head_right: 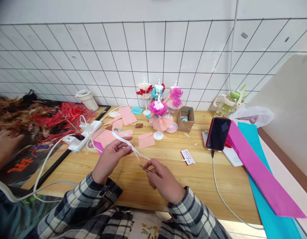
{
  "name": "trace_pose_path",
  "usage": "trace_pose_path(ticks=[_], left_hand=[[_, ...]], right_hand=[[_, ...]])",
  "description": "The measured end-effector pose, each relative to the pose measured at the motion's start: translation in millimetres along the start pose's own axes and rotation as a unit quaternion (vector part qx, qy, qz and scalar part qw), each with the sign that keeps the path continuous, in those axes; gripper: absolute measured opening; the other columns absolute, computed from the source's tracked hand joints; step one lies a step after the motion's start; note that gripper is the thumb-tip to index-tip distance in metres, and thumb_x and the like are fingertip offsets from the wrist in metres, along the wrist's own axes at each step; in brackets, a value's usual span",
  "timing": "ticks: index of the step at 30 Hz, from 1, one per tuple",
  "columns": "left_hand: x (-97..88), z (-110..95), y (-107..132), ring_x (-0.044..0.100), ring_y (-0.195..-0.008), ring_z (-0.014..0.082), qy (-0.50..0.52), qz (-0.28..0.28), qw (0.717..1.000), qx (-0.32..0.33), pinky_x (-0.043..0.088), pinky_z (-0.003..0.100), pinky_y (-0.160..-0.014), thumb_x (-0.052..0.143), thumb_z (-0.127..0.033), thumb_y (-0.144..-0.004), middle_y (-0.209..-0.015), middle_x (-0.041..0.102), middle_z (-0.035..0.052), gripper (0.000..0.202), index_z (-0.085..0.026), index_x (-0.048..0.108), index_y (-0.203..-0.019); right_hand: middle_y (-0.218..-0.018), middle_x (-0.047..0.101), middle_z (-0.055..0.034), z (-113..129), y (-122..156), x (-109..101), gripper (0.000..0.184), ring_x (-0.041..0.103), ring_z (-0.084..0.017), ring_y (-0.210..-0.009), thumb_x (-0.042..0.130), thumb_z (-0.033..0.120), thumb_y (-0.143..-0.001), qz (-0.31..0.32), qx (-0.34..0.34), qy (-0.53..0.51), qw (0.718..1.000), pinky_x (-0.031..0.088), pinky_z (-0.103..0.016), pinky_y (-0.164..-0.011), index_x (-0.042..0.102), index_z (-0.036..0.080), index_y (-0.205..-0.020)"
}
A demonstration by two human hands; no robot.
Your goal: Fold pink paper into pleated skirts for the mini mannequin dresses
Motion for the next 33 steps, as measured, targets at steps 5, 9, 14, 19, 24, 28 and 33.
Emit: trace_pose_path(ticks=[5, 9, 14, 19, 24, 28, 33], left_hand=[[7.0, 2, 1, 0.062, -0.073, 0.012, -0.005, 0.01, 1.0, -0.012, 0.051, 0.026, -0.075, 0.071, -0.03, -0.069, -0.078, 0.065, -0.0002, 0.046, -0.014, 0.06, -0.112], [10.4, 6, 2, 0.062, -0.073, 0.0115, -0.005, 0.018, 1.0, -0.015, 0.051, 0.026, -0.075, 0.069, -0.027, -0.071, -0.078, 0.065, -0.0003, 0.044, -0.014, 0.06, -0.112], [15.7, 13, 5, 0.063, -0.071, 0.0124, 0.006, 0.031, 0.999, -0.026, 0.053, 0.029, -0.075, 0.069, -0.027, -0.07, -0.076, 0.065, -0.0011, 0.045, -0.015, 0.059, -0.112], [18.4, 12, 7, 0.063, -0.069, 0.0119, 0.014, 0.033, 0.999, -0.031, 0.054, 0.029, -0.074, 0.071, -0.025, -0.067, -0.075, 0.064, -0.0016, 0.046, -0.015, 0.059, -0.111], [20.7, 9, 9, 0.064, -0.069, 0.0133, 0.01, 0.03, 0.999, -0.036, 0.054, 0.031, -0.074, 0.07, -0.026, -0.068, -0.074, 0.064, -0.0006, 0.045, -0.015, 0.06, -0.11], [22.4, 9, 12, 0.065, -0.073, 0.0145, -0.023, 0.024, 0.999, -0.013, 0.053, 0.029, -0.073, 0.069, -0.025, -0.069, -0.079, 0.065, 0.0007, 0.044, -0.015, 0.059, -0.111], [25.0, 11, 13, 0.066, -0.075, 0.0152, -0.042, 0.035, 0.999, -0.001, 0.052, 0.028, -0.072, 0.068, -0.023, -0.07, -0.082, 0.066, 0.002, 0.043, -0.015, 0.058, -0.111]], right_hand=[[-0.053, 0.037, 0.0059, -22, -15, 12, 0.045, 0.034, -0.009, -0.045, 0.025, 0.055, -0.093, -0.061, 0.041, -0.025, 0.997, 0.026, -0.022, -0.044, 0.05, 0.02, -0.081], [-0.049, 0.042, 0.0064, -24, -16, 16, 0.046, 0.038, -0.009, -0.043, 0.021, 0.055, -0.094, -0.075, 0.035, 0.003, 0.997, 0.03, -0.022, -0.046, 0.049, 0.021, -0.082], [-0.051, 0.045, 0.0048, -24, -15, 5, 0.048, 0.045, -0.011, -0.05, 0.019, 0.052, -0.096, -0.111, 0.028, 0.112, 0.987, 0.033, -0.024, -0.052, 0.053, 0.021, -0.08], [-0.052, 0.045, 0.0049, -22, -14, 5, 0.048, 0.045, -0.012, -0.051, 0.019, 0.052, -0.096, -0.118, 0.012, 0.129, 0.984, 0.032, -0.025, -0.053, 0.052, 0.022, -0.08], [-0.052, 0.043, 0.0052, -18, -15, 8, 0.047, 0.043, -0.012, -0.05, 0.02, 0.052, -0.096, -0.127, -0.002, 0.112, 0.986, 0.031, -0.024, -0.052, 0.052, 0.021, -0.08], [-0.052, 0.043, 0.0051, -20, -15, 9, 0.046, 0.043, -0.012, -0.05, 0.022, 0.053, -0.095, -0.123, -0.001, 0.106, 0.987, 0.03, -0.024, -0.052, 0.052, 0.021, -0.08], [-0.053, 0.041, 0.0054, -22, -15, 7, 0.045, 0.041, -0.012, -0.05, 0.024, 0.053, -0.095, -0.133, 0.004, 0.083, 0.988, 0.03, -0.024, -0.051, 0.052, 0.022, -0.08]])
Point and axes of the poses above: each hand's wrist, its own y-axis away from the middle knuckle, its own x-axis out of the palm, z = x × y, the point moved 6 cm from there along -y, towards the middle knuckle
